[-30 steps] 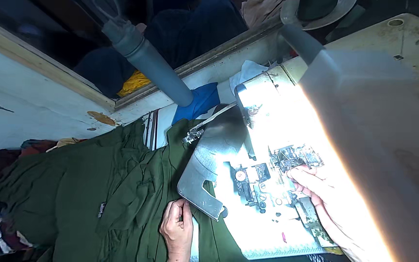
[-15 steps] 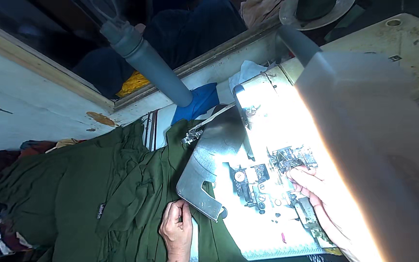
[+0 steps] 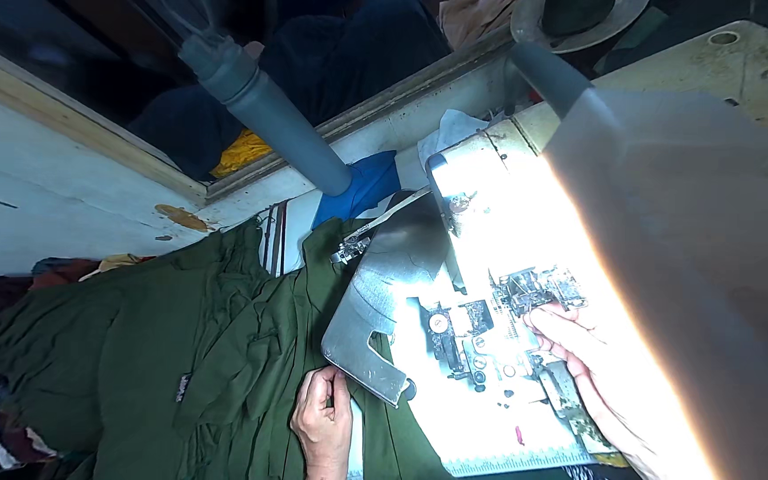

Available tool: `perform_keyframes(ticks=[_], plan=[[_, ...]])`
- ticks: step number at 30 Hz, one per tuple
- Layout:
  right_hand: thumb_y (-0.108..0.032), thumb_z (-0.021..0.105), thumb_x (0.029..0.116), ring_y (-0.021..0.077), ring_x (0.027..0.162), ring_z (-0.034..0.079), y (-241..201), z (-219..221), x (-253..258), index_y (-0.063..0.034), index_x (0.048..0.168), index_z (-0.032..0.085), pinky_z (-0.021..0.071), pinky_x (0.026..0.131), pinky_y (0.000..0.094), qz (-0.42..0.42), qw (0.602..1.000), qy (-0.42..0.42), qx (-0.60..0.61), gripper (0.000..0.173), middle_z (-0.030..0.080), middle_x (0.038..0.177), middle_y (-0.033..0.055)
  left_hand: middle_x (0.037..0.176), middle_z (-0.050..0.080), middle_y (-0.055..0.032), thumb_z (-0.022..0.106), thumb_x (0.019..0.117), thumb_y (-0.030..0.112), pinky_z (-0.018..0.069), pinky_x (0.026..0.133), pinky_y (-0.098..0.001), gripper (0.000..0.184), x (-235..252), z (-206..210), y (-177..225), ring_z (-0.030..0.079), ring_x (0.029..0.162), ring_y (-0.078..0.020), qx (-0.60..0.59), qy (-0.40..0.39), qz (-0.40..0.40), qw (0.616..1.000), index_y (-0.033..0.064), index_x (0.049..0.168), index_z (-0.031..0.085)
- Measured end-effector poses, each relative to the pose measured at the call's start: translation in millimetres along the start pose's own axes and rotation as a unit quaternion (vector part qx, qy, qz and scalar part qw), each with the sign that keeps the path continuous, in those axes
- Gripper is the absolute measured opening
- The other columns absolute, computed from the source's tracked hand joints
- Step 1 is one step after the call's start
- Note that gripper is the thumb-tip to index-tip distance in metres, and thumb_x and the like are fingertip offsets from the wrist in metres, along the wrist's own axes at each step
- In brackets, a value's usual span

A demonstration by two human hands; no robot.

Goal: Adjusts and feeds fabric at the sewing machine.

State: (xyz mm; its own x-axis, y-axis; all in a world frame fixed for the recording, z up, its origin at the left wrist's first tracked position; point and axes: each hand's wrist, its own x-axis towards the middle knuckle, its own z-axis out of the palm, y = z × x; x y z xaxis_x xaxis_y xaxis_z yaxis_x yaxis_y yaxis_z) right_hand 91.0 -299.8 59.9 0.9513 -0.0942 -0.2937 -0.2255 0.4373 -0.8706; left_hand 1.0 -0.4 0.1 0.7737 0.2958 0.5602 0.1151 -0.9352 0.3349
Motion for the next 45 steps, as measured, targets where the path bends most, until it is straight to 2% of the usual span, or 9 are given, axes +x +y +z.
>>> perform_keyframes(ticks=[6,14,20,30,38,45], plan=[[-0.006,0.073,0.0854,0.011,0.067,0.071,1.3,-1.0,-0.5,-0.0067,0.093,0.071,0.0601,0.065,0.0218,-0.005,1.0,0.0,-0.001,0.009,0.074,0.077,0.0049,0.073,0.063,-0.0081,0.057,0.0896,0.011,0.0454,0.064,-0.0136,0.02,0.0,-0.3,0.4,0.056,0.066,-0.0045,0.002,-0.001,0.0,1.0,-0.0027,0.081,0.07],[-0.003,0.071,0.0867,0.0147,0.071,0.073,0.8,0.8,-0.8,-0.004,0.097,0.069,0.0615,0.067,0.0246,0.007,1.0,0.012,0.01,0.011,0.075,0.08,0.0082,0.073,0.063,-0.0084,0.058,0.0888,0.01,0.0459,0.065,-0.0137,0.019,-0.4,0.2,0.4,0.057,0.067,-0.0042,-0.001,-0.003,-0.004,1.0,-0.0026,0.082,0.071],[-0.003,0.07,0.0872,0.0143,0.069,0.072,0.8,1.1,0.0,-0.0049,0.094,0.069,0.061,0.066,0.0242,0.005,1.0,0.009,0.014,0.007,0.074,0.078,0.0078,0.075,0.064,-0.0092,0.058,0.0889,0.011,0.0471,0.067,-0.0151,0.02,0.3,-0.5,1.8,0.058,0.068,-0.0061,0.005,-0.007,-0.006,1.0,-0.0028,0.083,0.071],[-0.003,0.07,0.0877,0.0155,0.07,0.073,3.5,1.3,0.1,-0.0039,0.097,0.068,0.0618,0.066,0.0252,-0.007,1.0,0.012,0.014,0.01,0.075,0.079,0.0084,0.074,0.063,-0.0075,0.058,0.0888,0.011,0.0466,0.066,-0.014,0.019,-0.2,-0.1,-0.1,0.058,0.068,-0.0051,0.007,-0.004,-0.003,1.0,-0.0019,0.082,0.071],[-0.002,0.069,0.0887,0.0122,0.064,0.071,1.6,6.3,-1.9,-0.0044,0.091,0.07,0.0598,0.061,0.0214,-0.005,0.999,0.033,0.022,0.004,0.073,0.074,0.0063,0.074,0.064,-0.0085,0.058,0.0894,0.011,0.0469,0.067,-0.0146,0.02,-0.2,0.2,0.4,0.058,0.068,-0.0055,0.003,-0.002,-0.004,1.0,-0.0024,0.083,0.071],[0.001,0.066,0.0899,0.0128,0.064,0.072,1.7,8.1,-4.2,-0.0023,0.088,0.072,0.0605,0.061,0.0223,-0.02,0.999,0.036,0.034,0.007,0.075,0.077,0.0082,0.074,0.064,-0.0082,0.058,0.0898,0.012,0.0466,0.066,-0.0148,0.021,-0.7,1.5,-0.2,0.058,0.068,-0.0054,0.001,0.001,-0.006,1.0,-0.0016,0.083,0.072]])
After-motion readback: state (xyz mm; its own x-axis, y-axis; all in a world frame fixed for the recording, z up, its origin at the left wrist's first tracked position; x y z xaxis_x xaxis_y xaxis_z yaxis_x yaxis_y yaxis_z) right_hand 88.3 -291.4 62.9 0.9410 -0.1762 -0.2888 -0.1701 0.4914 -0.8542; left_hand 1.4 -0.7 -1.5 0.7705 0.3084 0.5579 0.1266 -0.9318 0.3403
